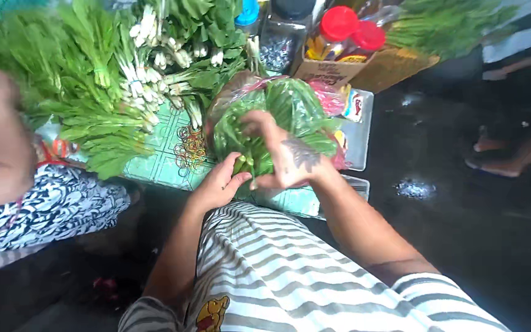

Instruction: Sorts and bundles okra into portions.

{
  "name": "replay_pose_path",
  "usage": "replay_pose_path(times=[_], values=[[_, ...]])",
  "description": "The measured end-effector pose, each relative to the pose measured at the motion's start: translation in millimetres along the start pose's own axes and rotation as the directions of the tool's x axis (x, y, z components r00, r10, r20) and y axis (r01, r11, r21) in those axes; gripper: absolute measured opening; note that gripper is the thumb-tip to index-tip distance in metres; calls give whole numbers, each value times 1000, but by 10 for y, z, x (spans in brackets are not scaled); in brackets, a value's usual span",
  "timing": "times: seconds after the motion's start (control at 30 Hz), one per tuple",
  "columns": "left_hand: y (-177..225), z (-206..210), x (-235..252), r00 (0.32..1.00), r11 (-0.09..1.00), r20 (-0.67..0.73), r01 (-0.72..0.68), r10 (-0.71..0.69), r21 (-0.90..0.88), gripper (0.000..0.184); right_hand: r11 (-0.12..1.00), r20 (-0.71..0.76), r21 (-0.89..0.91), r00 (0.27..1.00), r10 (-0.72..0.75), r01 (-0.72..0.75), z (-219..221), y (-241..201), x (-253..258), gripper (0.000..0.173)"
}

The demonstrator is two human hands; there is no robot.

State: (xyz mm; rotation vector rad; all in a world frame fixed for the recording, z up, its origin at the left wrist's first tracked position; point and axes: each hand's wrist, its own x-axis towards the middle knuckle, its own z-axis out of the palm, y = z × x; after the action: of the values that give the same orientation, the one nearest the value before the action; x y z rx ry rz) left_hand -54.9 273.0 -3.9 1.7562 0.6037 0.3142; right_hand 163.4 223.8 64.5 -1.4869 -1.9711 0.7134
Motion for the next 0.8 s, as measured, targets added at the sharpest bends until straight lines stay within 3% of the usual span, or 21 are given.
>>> replay_pose_path(times=[0.13, 0.33, 0.43, 0.5, 0.63, 0.73, 0.8], values=[[151, 80, 121, 998, 964, 59, -25, 10, 265, 38, 997, 77, -58, 996, 51, -46, 60, 69, -139, 109], [201, 234, 204, 994, 946, 108, -20, -16, 324, 42, 986, 9, 158, 998, 59, -60, 31, 180, -395, 113], [237, 243, 229, 992, 935, 123, -20, -26, 354, 45, 957, -99, 287, 995, -11, 39, 7, 267, -505, 111], [243, 258, 234, 989, 926, 142, -26, -30, 376, 46, 978, -84, 208, 996, 20, -2, -34, 236, -542, 111], [329, 317, 257, 993, 920, 115, -63, 20, 386, 31, 968, 47, -191, 984, 174, -162, 44, 57, -548, 108], [374, 348, 297, 994, 893, 110, -50, 0, 448, 27, 957, 38, -236, 983, 180, -167, -14, -17, -527, 103], [385, 360, 308, 994, 889, 112, -68, 19, 452, 29, 982, 20, -135, 991, 134, -130, -67, -8, -513, 103]])
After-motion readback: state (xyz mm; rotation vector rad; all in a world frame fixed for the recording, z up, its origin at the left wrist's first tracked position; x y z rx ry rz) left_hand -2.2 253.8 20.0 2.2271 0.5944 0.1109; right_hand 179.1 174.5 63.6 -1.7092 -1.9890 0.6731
